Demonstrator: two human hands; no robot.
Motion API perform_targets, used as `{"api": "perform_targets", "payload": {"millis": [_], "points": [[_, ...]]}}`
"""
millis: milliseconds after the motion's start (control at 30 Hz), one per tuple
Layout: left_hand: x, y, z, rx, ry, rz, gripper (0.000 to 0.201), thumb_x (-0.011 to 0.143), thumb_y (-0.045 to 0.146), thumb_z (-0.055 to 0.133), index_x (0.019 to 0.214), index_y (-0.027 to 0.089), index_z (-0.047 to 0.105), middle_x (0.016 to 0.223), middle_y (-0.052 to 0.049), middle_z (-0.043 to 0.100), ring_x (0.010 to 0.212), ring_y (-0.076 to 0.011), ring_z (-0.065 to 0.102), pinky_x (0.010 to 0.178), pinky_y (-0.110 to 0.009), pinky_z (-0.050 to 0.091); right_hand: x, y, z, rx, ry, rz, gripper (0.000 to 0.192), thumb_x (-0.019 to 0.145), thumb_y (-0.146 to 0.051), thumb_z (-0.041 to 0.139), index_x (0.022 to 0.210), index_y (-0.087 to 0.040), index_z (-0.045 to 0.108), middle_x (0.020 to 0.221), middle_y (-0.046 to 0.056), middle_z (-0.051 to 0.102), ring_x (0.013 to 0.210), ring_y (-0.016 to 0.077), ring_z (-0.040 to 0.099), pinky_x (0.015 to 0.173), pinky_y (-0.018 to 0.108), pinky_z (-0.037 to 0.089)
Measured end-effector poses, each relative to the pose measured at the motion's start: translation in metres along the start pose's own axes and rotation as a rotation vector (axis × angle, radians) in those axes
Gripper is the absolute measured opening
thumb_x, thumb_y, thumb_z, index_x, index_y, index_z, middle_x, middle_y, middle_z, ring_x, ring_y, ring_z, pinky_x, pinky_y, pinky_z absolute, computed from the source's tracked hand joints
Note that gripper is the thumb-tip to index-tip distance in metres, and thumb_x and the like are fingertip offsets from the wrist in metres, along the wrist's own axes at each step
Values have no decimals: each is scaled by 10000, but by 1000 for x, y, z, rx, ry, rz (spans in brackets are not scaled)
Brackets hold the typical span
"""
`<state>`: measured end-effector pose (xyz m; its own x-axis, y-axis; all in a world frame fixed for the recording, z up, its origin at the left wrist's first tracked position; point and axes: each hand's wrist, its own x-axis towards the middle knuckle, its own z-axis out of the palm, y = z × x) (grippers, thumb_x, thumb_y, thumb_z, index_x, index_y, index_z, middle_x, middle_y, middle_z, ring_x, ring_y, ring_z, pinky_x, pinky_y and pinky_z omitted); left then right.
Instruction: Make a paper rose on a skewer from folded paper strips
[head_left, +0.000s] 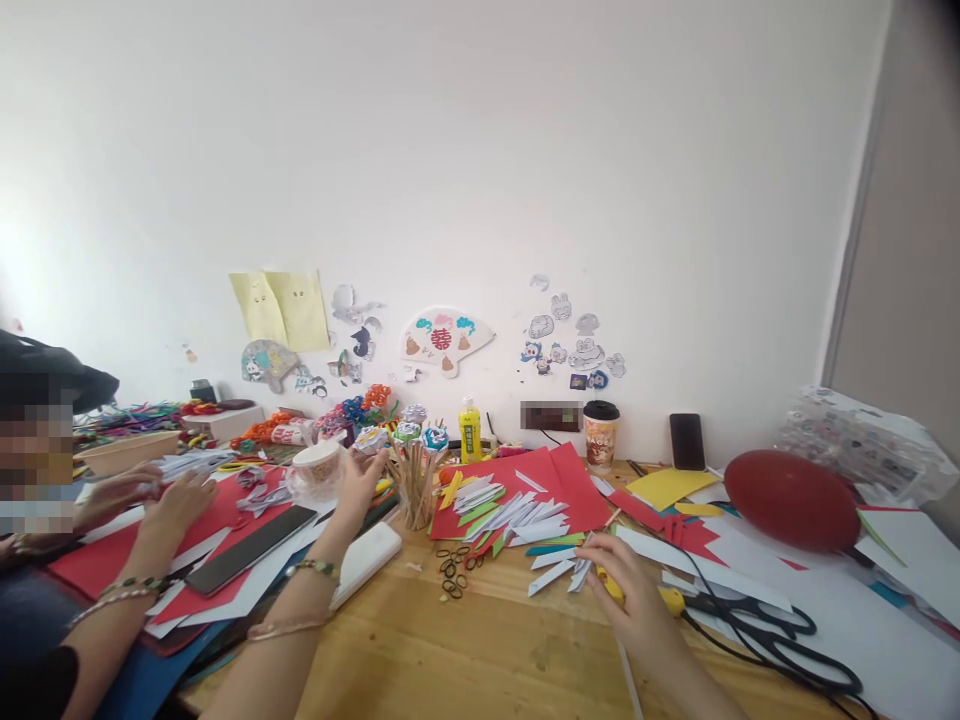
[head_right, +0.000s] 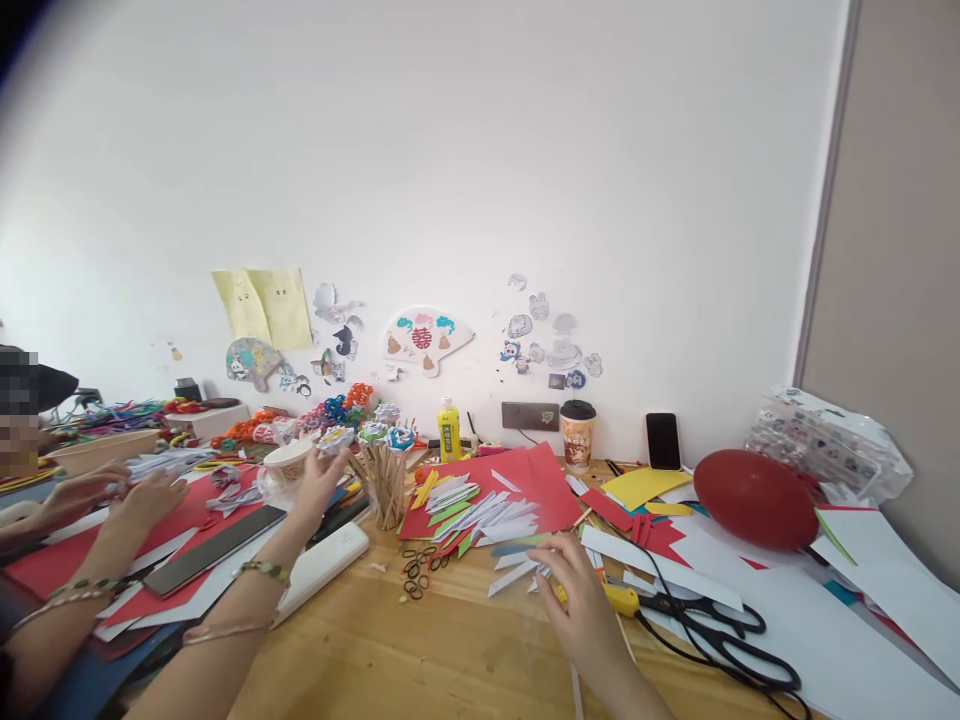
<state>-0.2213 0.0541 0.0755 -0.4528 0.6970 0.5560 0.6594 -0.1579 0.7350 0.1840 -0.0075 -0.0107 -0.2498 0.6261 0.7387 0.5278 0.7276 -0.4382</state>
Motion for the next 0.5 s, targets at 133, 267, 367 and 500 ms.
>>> {"api": "perform_targets", "payload": {"millis": [133, 267, 367, 500], "points": [[-14, -12, 26, -8, -26, 6, 748, 669, 449, 647, 1257, 125, 318, 1224, -206, 544, 1119, -294, 556, 895, -393, 478, 0, 2, 1, -1, -13, -2, 224, 873, -245, 433, 1005, -245, 614, 1007, 75, 580, 960, 199, 588, 805, 329, 510], [-13, -16, 39, 19, -32, 36, 628, 601, 429, 689, 1105, 129, 465, 1119, -183, 601, 1094, -338, 556, 903, -459, 459, 0, 4, 1, -21, -17, 9, 223, 868, -241, 437, 1005, -241, 614, 1011, 75, 582, 959, 199, 590, 813, 335, 510], [-14, -12, 42, 48, -42, 47, 521, 614, 425, 674, 1024, 139, 529, 1028, -164, 640, 1055, -372, 570, 868, -508, 464, 0, 4, 0, -24, -21, -7, 224, 869, -245, 435, 1004, -239, 613, 1004, 77, 583, 962, 202, 589, 808, 333, 513], [-24, -2, 44, 94, -65, 55, 483, 681, 411, 637, 1085, 164, 540, 1069, -161, 627, 1135, -398, 506, 927, -555, 412, 1, 0, -2, -26, -33, -21, 223, 872, -231, 424, 991, -239, 612, 995, 77, 582, 957, 200, 588, 803, 329, 513]]}}
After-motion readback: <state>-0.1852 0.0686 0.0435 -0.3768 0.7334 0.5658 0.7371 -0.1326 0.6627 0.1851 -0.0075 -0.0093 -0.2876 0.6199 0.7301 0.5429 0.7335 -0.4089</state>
